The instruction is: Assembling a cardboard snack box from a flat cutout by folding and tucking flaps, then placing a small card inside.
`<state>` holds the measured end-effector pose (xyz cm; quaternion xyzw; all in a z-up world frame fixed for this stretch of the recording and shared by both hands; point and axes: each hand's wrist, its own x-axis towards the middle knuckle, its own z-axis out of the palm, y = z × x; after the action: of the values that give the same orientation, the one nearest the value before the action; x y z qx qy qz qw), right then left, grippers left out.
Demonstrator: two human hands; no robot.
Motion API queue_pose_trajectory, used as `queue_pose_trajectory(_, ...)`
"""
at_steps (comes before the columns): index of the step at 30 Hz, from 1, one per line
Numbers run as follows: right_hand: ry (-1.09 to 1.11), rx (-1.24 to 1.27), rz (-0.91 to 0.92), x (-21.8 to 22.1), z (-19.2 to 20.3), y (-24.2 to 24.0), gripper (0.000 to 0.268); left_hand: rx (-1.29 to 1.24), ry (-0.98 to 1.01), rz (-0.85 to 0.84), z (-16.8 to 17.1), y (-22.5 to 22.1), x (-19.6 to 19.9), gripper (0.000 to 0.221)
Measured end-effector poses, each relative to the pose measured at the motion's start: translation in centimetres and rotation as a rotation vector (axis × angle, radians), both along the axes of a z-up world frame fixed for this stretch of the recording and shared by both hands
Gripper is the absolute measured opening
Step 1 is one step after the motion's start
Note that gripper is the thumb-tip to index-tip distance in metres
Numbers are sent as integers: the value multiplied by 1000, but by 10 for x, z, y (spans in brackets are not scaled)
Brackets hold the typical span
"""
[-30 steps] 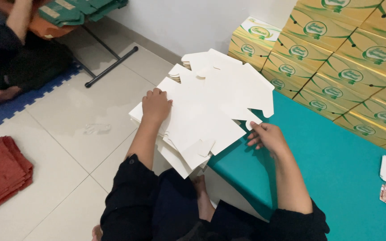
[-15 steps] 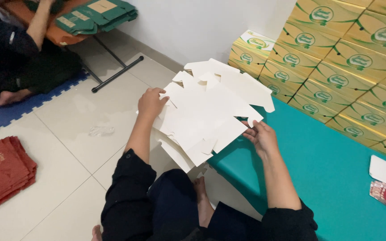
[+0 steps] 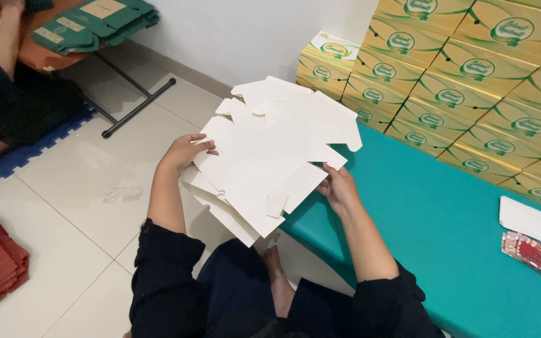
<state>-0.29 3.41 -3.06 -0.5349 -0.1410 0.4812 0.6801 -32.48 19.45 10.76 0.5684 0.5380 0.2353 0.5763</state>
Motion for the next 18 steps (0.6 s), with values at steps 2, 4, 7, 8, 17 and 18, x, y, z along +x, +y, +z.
queue_pose_trajectory(2, 49, 31, -24, 2, 4, -2, 12, -27, -33, -11, -6, 4, -6, 62)
queue_pose_trajectory(4, 97, 64, -48, -5, 25, -6, 8, -53, -67, -23, -17, 13, -8, 61)
queue_pose_trajectory(7, 149, 109, -90, -19, 67, -18, 7, -82, -109, -6, -37, 28, -6, 57)
queue_pose_trajectory(8, 137, 135, -112, -17, 71, -20, 7, -65, -99, -23, -40, 30, -5, 55)
queue_pose_trajectory(17, 96, 88, -119, -45, 69, -43, 24, 84, -67, -107, -36, 11, -2, 52)
queue_pose_trajectory(18, 117, 72, -75, -54, 68, -45, 32, 111, -63, -115, -38, 11, -2, 52)
